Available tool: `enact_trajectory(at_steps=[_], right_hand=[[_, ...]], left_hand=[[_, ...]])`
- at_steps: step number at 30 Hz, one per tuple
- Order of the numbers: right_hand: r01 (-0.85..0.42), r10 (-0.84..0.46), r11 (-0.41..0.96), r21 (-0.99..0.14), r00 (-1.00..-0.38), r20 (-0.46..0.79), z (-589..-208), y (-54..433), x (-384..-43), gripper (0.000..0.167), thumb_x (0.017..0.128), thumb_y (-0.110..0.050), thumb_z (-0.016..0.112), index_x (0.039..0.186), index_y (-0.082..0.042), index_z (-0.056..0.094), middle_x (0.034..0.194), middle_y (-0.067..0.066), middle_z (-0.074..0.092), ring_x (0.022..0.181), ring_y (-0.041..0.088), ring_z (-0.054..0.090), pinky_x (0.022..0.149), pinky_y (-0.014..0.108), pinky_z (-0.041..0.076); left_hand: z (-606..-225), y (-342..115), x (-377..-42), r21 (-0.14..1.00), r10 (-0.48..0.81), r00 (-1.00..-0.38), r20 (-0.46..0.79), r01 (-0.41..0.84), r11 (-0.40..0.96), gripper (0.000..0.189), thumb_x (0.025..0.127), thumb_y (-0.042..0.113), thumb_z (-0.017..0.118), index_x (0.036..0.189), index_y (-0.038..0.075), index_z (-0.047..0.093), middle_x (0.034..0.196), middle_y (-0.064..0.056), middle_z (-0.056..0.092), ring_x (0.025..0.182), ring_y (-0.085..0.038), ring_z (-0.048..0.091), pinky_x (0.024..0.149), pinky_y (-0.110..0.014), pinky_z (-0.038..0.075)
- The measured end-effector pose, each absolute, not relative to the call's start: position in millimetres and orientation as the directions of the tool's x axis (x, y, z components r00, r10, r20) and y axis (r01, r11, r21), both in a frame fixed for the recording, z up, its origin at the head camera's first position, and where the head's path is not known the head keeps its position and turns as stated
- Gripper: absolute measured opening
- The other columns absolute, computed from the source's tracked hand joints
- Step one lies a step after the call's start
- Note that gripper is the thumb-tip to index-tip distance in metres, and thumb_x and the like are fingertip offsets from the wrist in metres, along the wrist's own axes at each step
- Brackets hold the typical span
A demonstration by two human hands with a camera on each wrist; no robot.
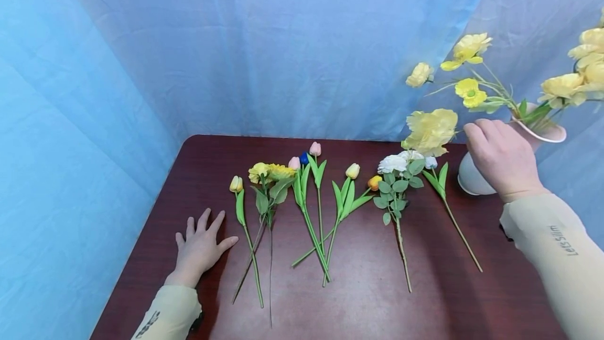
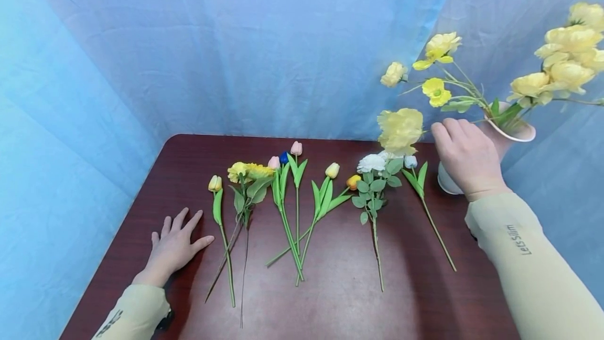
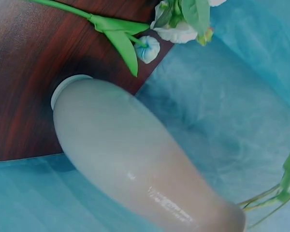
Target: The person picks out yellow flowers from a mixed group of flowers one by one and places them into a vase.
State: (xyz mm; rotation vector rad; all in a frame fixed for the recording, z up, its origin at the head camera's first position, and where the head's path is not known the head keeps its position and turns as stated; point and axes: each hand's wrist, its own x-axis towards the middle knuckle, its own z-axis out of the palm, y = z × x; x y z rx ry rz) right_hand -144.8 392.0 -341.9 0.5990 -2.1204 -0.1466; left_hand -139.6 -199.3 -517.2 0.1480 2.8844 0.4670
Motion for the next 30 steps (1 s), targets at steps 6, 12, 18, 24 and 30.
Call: enact_trajectory(at_steps=[6, 12, 18, 24, 30], right_hand=[[-0.277, -0.326, 0.937, 0.212, -0.481, 0.814, -340.5, 403.3, -143.6, 0.012, 0.103, 0.004, 0.048, 0.094, 0.009, 0.056, 0.083, 0.026, 0.058, 0.071, 0.047, 0.055, 0.062, 0.057, 0.045], [-0.135, -0.148, 0.987, 0.088, -0.538, 0.83, -336.0, 417.4, -141.9, 0.019, 0.106, -0.007, 0.049, 0.099, 0.009, 0.057, 0.087, 0.031, 0.058, 0.077, 0.053, 0.057, 0.065, 0.066, 0.042], [0.007, 0.083, 0.995, -0.097, -0.587, 0.806, -330.1, 428.0, -140.7, 0.031, 0.11, -0.015, 0.041, 0.112, 0.012, 0.057, 0.099, 0.035, 0.059, 0.083, 0.054, 0.058, 0.069, 0.068, 0.045], [0.112, 0.331, 0.941, -0.319, -0.495, 0.804, -326.9, 434.3, -145.3, 0.043, 0.111, -0.03, 0.036, 0.123, 0.004, 0.06, 0.113, 0.031, 0.066, 0.089, 0.037, 0.067, 0.09, 0.034, 0.056], [0.209, 0.518, 0.854, -0.477, -0.441, 0.733, -327.0, 440.7, -148.5, 0.034, 0.109, -0.031, 0.038, 0.122, -0.013, 0.065, 0.096, -0.016, 0.057, 0.081, -0.023, 0.025, 0.081, 0.015, 0.036]], left_hand=[[-517.6, -198.9, -139.3, 0.317, 0.13, -0.973, -0.191, 0.065, 0.946, 0.083, 0.096, 0.053, 0.066, 0.161, 0.014, 0.034, 0.165, -0.026, 0.017, 0.148, -0.062, 0.009, 0.107, -0.085, 0.01], [-517.8, -198.6, -139.8, 0.319, 0.132, -0.972, -0.193, 0.065, 0.946, 0.083, 0.096, 0.054, 0.066, 0.161, 0.015, 0.033, 0.166, -0.025, 0.017, 0.148, -0.062, 0.008, 0.107, -0.085, 0.009], [-518.7, -198.9, -140.1, 0.325, 0.131, -0.975, -0.18, 0.066, 0.943, 0.083, 0.095, 0.053, 0.067, 0.161, 0.015, 0.034, 0.166, -0.025, 0.017, 0.148, -0.061, 0.009, 0.107, -0.085, 0.009], [-519.8, -199.5, -139.9, 0.318, 0.134, -0.975, -0.177, 0.072, 0.945, 0.082, 0.096, 0.052, 0.067, 0.161, 0.015, 0.034, 0.165, -0.025, 0.018, 0.148, -0.062, 0.009, 0.107, -0.085, 0.01], [-519.5, -199.4, -139.7, 0.321, 0.135, -0.975, -0.178, 0.072, 0.944, 0.082, 0.096, 0.053, 0.067, 0.161, 0.015, 0.035, 0.165, -0.025, 0.018, 0.148, -0.061, 0.008, 0.107, -0.084, 0.009]])
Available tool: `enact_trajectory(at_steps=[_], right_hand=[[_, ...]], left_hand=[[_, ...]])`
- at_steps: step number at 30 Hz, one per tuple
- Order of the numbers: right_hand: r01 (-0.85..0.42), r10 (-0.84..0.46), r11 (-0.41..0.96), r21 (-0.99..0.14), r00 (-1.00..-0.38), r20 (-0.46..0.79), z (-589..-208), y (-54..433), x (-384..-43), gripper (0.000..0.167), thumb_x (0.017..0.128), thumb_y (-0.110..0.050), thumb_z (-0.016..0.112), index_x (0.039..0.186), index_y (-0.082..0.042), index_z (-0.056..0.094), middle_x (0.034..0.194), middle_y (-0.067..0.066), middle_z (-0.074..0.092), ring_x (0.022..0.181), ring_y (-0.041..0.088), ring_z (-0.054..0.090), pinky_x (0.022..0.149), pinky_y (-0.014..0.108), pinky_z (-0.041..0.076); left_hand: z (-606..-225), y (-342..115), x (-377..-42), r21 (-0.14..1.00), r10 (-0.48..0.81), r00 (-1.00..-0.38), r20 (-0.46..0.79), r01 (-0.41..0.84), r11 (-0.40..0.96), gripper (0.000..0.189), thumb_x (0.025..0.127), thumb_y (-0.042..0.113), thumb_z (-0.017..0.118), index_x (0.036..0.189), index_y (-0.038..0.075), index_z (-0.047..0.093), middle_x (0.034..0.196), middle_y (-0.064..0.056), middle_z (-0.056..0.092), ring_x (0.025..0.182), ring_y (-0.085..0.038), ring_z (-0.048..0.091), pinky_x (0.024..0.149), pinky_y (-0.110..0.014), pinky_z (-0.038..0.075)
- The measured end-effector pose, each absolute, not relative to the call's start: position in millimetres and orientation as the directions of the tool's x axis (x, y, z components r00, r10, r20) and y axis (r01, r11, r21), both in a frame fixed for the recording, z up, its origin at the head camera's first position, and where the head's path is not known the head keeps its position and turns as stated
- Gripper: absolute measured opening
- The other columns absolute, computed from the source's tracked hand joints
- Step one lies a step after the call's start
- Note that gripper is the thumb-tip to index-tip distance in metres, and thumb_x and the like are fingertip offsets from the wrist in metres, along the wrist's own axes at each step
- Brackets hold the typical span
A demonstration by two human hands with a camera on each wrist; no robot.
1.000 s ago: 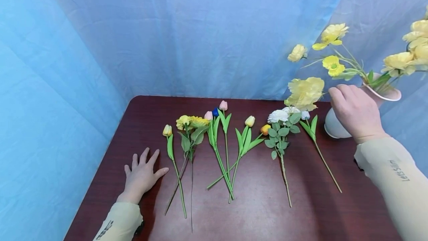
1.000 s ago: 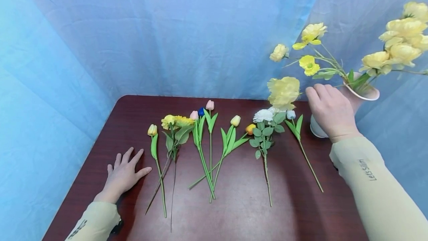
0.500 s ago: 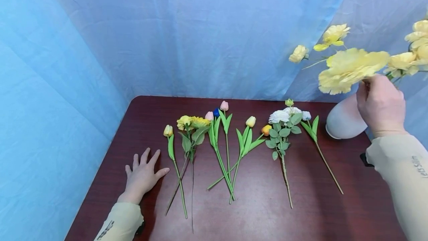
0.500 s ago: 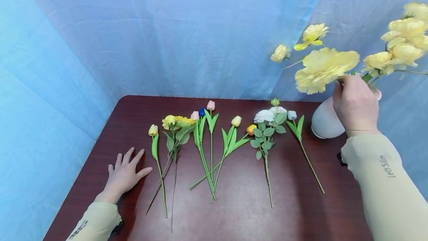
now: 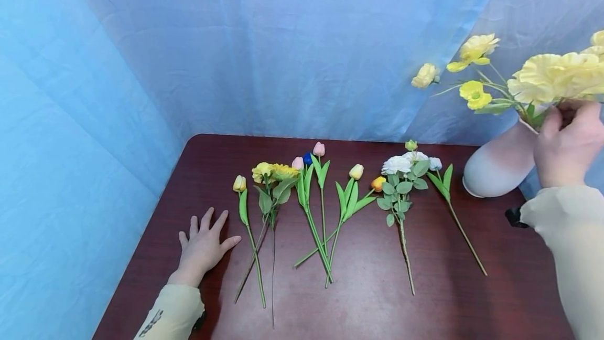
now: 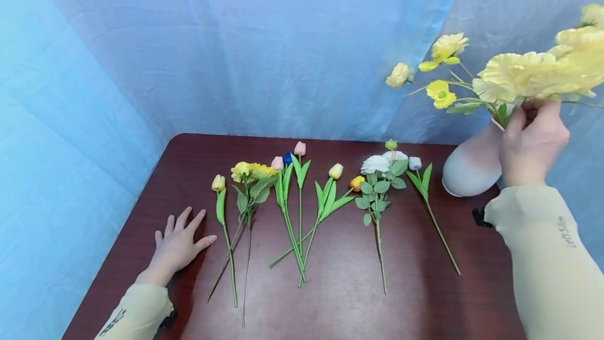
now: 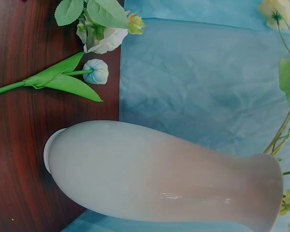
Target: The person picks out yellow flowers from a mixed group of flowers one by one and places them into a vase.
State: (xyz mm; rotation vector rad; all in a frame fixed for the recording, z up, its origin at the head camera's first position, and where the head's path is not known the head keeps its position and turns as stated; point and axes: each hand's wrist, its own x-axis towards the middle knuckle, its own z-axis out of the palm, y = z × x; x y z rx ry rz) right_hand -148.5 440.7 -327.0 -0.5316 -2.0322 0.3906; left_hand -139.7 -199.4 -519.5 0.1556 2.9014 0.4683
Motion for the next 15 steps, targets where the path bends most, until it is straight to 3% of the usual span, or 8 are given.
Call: enact_trajectory(at_steps=[2, 6, 11, 15], right_hand=[[0.244, 0.563, 0.824, -0.512, -0.455, 0.69, -325.9, 442.8, -148.3, 0.023, 0.109, -0.03, 0.039, 0.116, -0.029, 0.06, 0.095, -0.031, 0.036, 0.079, -0.023, 0.023, 0.081, 0.02, 0.036], [0.294, 0.64, 0.761, -0.578, -0.49, 0.593, -319.5, 445.0, -148.5, 0.017, 0.108, -0.028, 0.039, 0.107, -0.044, 0.044, 0.085, -0.034, 0.026, 0.076, -0.019, 0.024, 0.078, 0.016, 0.03], [0.324, 0.723, 0.658, -0.68, -0.524, 0.451, -307.4, 445.4, -148.0, 0.025, 0.107, -0.03, 0.042, 0.094, -0.05, 0.035, 0.082, -0.032, 0.032, 0.073, -0.018, 0.029, 0.076, 0.011, 0.028], [0.387, 0.744, 0.625, -0.678, -0.56, 0.365, -304.3, 450.6, -145.2, 0.026, 0.103, -0.026, 0.046, 0.087, -0.045, 0.037, 0.075, -0.032, 0.034, 0.066, -0.016, 0.031, 0.069, 0.01, 0.029]], left_hand=[[-519.2, -198.8, -139.7, 0.32, 0.136, -0.975, -0.176, 0.074, 0.944, 0.082, 0.096, 0.053, 0.067, 0.161, 0.015, 0.034, 0.165, -0.025, 0.018, 0.148, -0.061, 0.009, 0.107, -0.084, 0.009], [-519.4, -198.6, -140.5, 0.317, 0.137, -0.975, -0.177, 0.075, 0.945, 0.082, 0.096, 0.052, 0.066, 0.161, 0.015, 0.033, 0.165, -0.025, 0.017, 0.148, -0.061, 0.008, 0.107, -0.084, 0.009], [-520.0, -198.5, -140.7, 0.314, 0.131, -0.973, -0.187, 0.068, 0.947, 0.082, 0.096, 0.052, 0.066, 0.161, 0.015, 0.033, 0.165, -0.025, 0.017, 0.148, -0.061, 0.008, 0.108, -0.084, 0.009], [-519.8, -198.6, -140.6, 0.312, 0.129, -0.974, -0.187, 0.066, 0.948, 0.082, 0.096, 0.052, 0.067, 0.161, 0.015, 0.034, 0.165, -0.026, 0.018, 0.148, -0.061, 0.009, 0.108, -0.084, 0.01]])
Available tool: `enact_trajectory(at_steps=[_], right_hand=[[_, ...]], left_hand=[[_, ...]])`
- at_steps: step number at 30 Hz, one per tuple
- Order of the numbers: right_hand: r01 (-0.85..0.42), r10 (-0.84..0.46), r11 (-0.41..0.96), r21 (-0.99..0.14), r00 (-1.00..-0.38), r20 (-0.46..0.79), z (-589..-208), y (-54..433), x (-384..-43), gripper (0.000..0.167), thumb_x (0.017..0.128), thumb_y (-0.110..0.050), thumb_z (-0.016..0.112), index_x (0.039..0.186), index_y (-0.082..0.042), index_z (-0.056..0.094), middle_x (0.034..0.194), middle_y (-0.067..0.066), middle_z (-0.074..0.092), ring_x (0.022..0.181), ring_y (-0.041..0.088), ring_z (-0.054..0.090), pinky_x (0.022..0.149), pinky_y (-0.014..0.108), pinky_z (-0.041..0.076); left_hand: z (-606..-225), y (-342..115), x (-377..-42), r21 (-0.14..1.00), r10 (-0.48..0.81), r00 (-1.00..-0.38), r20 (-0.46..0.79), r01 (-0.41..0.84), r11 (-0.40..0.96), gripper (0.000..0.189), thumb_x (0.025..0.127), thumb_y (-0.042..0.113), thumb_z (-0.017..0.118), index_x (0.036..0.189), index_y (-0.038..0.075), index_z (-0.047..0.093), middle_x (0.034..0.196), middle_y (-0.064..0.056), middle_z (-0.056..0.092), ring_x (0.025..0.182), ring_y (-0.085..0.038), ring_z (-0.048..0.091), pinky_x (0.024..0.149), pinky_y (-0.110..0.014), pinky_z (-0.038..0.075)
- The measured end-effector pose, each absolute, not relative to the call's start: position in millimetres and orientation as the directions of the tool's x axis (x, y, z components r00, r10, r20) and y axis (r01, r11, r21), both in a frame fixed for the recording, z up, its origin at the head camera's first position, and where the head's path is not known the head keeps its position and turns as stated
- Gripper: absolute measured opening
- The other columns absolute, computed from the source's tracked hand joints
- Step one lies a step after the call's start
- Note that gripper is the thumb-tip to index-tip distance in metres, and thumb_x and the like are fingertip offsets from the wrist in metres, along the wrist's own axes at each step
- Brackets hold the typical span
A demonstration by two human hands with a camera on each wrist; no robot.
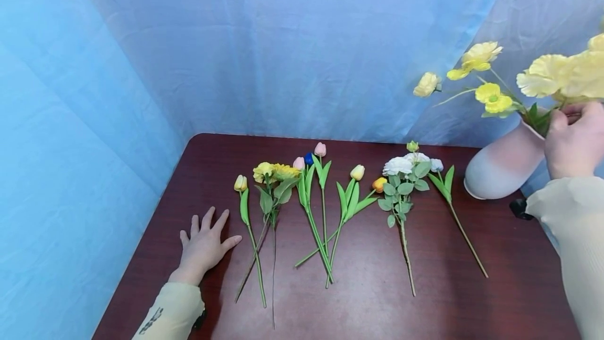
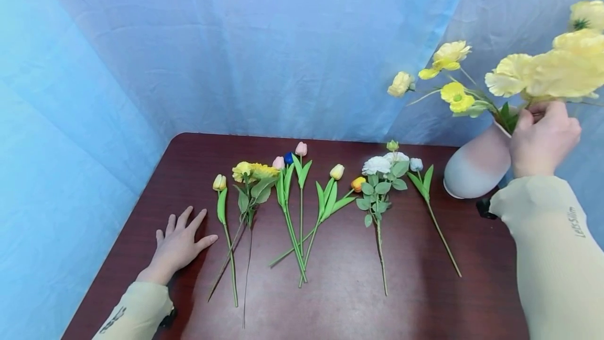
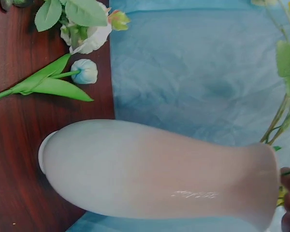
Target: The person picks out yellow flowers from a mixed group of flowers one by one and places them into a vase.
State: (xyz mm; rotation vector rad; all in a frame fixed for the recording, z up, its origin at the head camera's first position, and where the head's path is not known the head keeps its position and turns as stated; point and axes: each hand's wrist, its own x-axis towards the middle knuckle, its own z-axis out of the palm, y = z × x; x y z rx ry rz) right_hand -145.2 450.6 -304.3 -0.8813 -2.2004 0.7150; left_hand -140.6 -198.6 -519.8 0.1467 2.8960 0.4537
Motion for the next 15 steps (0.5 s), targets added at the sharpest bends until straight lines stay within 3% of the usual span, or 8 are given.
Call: enact_trajectory(at_steps=[1, 3, 4, 6, 8, 11, 15], right_hand=[[0.41, 0.744, 0.627, -0.663, -0.569, 0.351, -305.5, 452.9, -144.8, 0.02, 0.102, -0.025, 0.046, 0.087, -0.039, 0.046, 0.072, -0.033, 0.033, 0.064, -0.015, 0.031, 0.066, 0.013, 0.029], [0.438, 0.734, 0.645, -0.627, -0.583, 0.349, -311.3, 456.5, -144.0, 0.02, 0.1, -0.021, 0.045, 0.091, -0.017, 0.063, 0.078, -0.02, 0.05, 0.071, 0.0, 0.05, 0.07, 0.024, 0.039], [0.449, 0.737, 0.643, -0.621, -0.583, 0.341, -314.8, 457.8, -143.8, 0.025, 0.1, -0.02, 0.045, 0.098, -0.006, 0.065, 0.088, -0.012, 0.06, 0.082, 0.009, 0.059, 0.078, 0.03, 0.045], [0.469, 0.737, 0.648, -0.599, -0.584, 0.34, -321.8, 458.3, -143.0, 0.039, 0.1, -0.019, 0.042, 0.114, 0.01, 0.064, 0.116, 0.01, 0.063, 0.106, 0.032, 0.06, 0.092, 0.048, 0.045], [0.464, 0.735, 0.651, -0.6, -0.581, 0.349, -327.7, 457.5, -142.6, 0.044, 0.1, -0.018, 0.039, 0.121, 0.014, 0.06, 0.14, 0.028, 0.048, 0.128, 0.049, 0.045, 0.105, 0.062, 0.034], [0.424, 0.728, 0.662, -0.618, -0.559, 0.396, -333.1, 456.4, -142.0, 0.045, 0.1, -0.02, 0.038, 0.119, 0.013, 0.061, 0.148, 0.027, 0.045, 0.133, 0.048, 0.043, 0.113, 0.061, 0.03], [0.35, 0.684, 0.712, -0.608, -0.543, 0.488, -341.0, 455.2, -136.1, 0.048, 0.101, -0.021, 0.037, 0.137, 0.004, 0.057, 0.156, 0.022, 0.037, 0.142, 0.039, 0.037, 0.122, 0.051, 0.025]], left_hand=[[-520.1, -198.8, -140.6, 0.311, 0.13, -0.974, -0.186, 0.067, 0.948, 0.082, 0.096, 0.052, 0.067, 0.161, 0.015, 0.034, 0.165, -0.025, 0.018, 0.148, -0.061, 0.009, 0.108, -0.084, 0.01], [-520.4, -198.5, -140.3, 0.308, 0.13, -0.974, -0.183, 0.069, 0.949, 0.082, 0.096, 0.052, 0.067, 0.161, 0.015, 0.034, 0.165, -0.025, 0.018, 0.148, -0.061, 0.009, 0.108, -0.084, 0.01], [-520.7, -198.4, -140.1, 0.305, 0.131, -0.975, -0.181, 0.07, 0.95, 0.082, 0.096, 0.052, 0.067, 0.161, 0.015, 0.034, 0.165, -0.025, 0.018, 0.148, -0.061, 0.01, 0.108, -0.084, 0.011], [-520.6, -198.3, -140.1, 0.305, 0.133, -0.973, -0.186, 0.071, 0.95, 0.081, 0.096, 0.053, 0.066, 0.161, 0.015, 0.034, 0.166, -0.025, 0.018, 0.148, -0.061, 0.009, 0.108, -0.084, 0.01], [-520.0, -198.5, -139.9, 0.302, 0.138, -0.972, -0.19, 0.076, 0.95, 0.081, 0.097, 0.052, 0.065, 0.161, 0.015, 0.034, 0.166, -0.025, 0.018, 0.148, -0.061, 0.009, 0.108, -0.083, 0.01], [-517.2, -199.1, -139.3, 0.304, 0.141, -0.971, -0.191, 0.078, 0.949, 0.078, 0.097, 0.049, 0.066, 0.16, 0.013, 0.037, 0.165, -0.026, 0.02, 0.148, -0.061, 0.012, 0.108, -0.083, 0.013], [-514.9, -197.2, -138.8, 0.32, 0.155, -0.971, -0.181, 0.091, 0.943, 0.07, 0.099, 0.041, 0.066, 0.156, 0.009, 0.043, 0.162, -0.026, 0.028, 0.146, -0.06, 0.02, 0.109, -0.081, 0.02]])
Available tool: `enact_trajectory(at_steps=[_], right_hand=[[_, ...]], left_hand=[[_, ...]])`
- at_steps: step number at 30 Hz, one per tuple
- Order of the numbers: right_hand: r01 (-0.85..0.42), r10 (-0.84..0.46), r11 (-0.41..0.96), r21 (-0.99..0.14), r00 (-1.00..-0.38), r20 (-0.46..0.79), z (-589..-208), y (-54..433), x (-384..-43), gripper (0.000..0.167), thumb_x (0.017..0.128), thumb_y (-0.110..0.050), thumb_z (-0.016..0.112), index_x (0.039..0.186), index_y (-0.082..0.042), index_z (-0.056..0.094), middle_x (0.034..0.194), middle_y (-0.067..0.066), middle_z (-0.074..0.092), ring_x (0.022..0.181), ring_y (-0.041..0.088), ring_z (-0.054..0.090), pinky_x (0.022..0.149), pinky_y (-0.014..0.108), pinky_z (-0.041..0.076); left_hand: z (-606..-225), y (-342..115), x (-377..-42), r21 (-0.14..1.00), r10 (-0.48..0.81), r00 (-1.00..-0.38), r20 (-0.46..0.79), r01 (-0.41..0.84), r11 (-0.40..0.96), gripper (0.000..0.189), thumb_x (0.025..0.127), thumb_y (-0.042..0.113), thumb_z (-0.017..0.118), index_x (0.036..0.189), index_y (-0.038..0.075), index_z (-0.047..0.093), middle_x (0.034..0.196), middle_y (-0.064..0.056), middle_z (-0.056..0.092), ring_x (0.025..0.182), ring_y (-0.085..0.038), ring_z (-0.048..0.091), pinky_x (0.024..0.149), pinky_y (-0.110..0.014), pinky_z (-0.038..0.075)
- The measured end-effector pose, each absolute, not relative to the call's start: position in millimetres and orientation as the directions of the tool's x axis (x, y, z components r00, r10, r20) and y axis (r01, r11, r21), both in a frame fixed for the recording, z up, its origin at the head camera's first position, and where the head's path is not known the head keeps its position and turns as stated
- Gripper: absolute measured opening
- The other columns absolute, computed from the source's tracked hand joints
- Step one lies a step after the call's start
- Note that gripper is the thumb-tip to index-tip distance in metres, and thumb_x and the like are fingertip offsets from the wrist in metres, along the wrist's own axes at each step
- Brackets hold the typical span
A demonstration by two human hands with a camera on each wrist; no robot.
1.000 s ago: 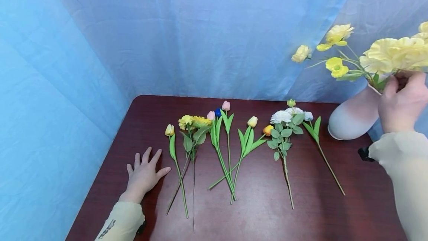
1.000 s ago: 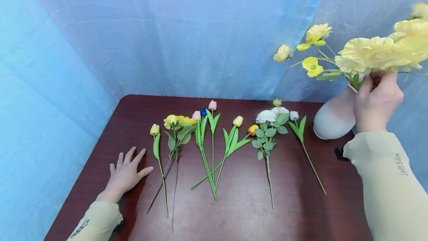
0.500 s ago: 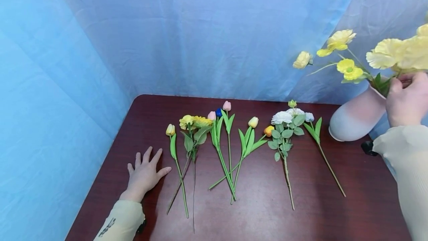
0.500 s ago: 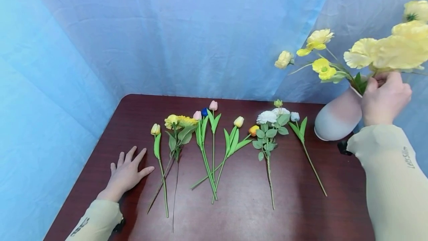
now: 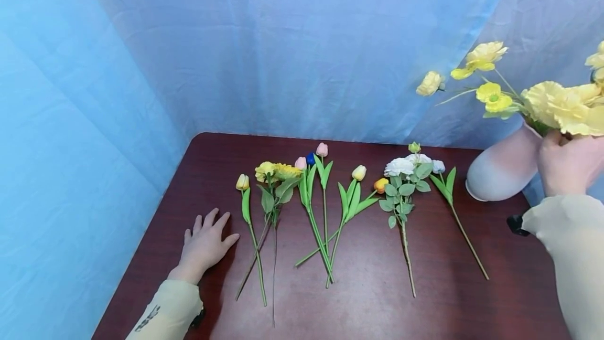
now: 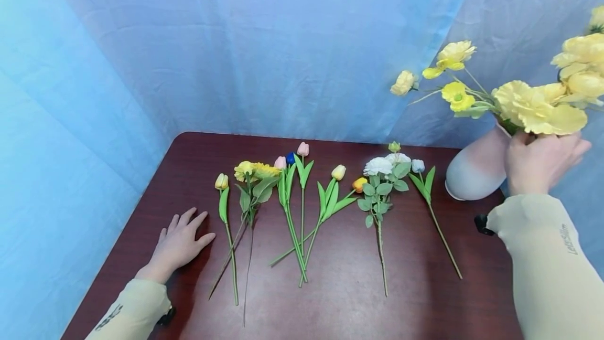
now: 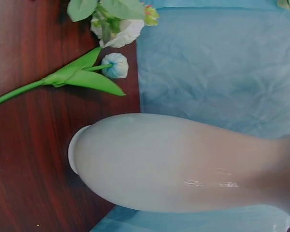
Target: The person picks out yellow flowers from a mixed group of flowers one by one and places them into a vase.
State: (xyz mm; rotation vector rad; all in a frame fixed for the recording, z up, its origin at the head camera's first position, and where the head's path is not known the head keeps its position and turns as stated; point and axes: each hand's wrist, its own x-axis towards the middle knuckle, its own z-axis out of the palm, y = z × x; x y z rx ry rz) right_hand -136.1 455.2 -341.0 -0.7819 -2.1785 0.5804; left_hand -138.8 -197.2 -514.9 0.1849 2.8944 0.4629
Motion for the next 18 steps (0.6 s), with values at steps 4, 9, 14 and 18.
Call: enact_trajectory(at_steps=[4, 9, 14, 18], right_hand=[[0.322, 0.647, 0.746, -0.583, -0.556, 0.521, -347.2, 455.0, -129.1, 0.052, 0.103, -0.019, 0.035, 0.138, 0.013, 0.053, 0.163, 0.02, 0.028, 0.15, 0.034, 0.025, 0.125, 0.047, 0.017], [0.291, 0.646, 0.748, -0.596, -0.527, 0.553, -357.7, 454.2, -120.5, 0.049, 0.104, -0.018, 0.035, 0.146, -0.004, 0.055, 0.162, 0.015, 0.033, 0.148, 0.029, 0.029, 0.124, 0.046, 0.02], [0.201, 0.612, 0.781, -0.592, -0.438, 0.659, -373.5, 455.4, -114.9, 0.051, 0.101, -0.017, 0.043, 0.152, -0.021, 0.042, 0.137, 0.003, 0.054, 0.128, 0.036, 0.047, 0.113, 0.043, 0.035], [0.212, 0.668, 0.734, -0.645, -0.397, 0.629, -383.2, 453.2, -111.6, 0.029, 0.098, -0.017, 0.046, 0.116, -0.04, 0.044, 0.107, -0.028, 0.033, 0.114, 0.026, 0.049, 0.109, 0.037, 0.033]], left_hand=[[-508.9, -192.2, -136.9, 0.337, 0.176, -0.972, -0.157, 0.115, 0.934, 0.062, 0.1, 0.035, 0.066, 0.152, 0.005, 0.048, 0.156, -0.026, 0.038, 0.143, -0.056, 0.032, 0.108, -0.076, 0.03], [-503.5, -188.2, -135.0, 0.351, 0.187, -0.975, -0.12, 0.135, 0.927, 0.061, 0.1, 0.029, 0.067, 0.151, 0.001, 0.048, 0.152, -0.027, 0.044, 0.138, -0.049, 0.043, 0.107, -0.066, 0.039], [-501.8, -184.4, -133.4, 0.37, 0.177, -0.975, -0.136, 0.116, 0.922, 0.065, 0.101, 0.033, 0.065, 0.155, 0.004, 0.043, 0.151, -0.027, 0.045, 0.137, -0.048, 0.045, 0.103, -0.066, 0.043], [-500.2, -181.6, -131.6, 0.378, 0.171, -0.974, -0.146, 0.105, 0.92, 0.064, 0.102, 0.038, 0.062, 0.154, 0.005, 0.045, 0.149, -0.026, 0.048, 0.133, -0.049, 0.049, 0.099, -0.067, 0.046]])
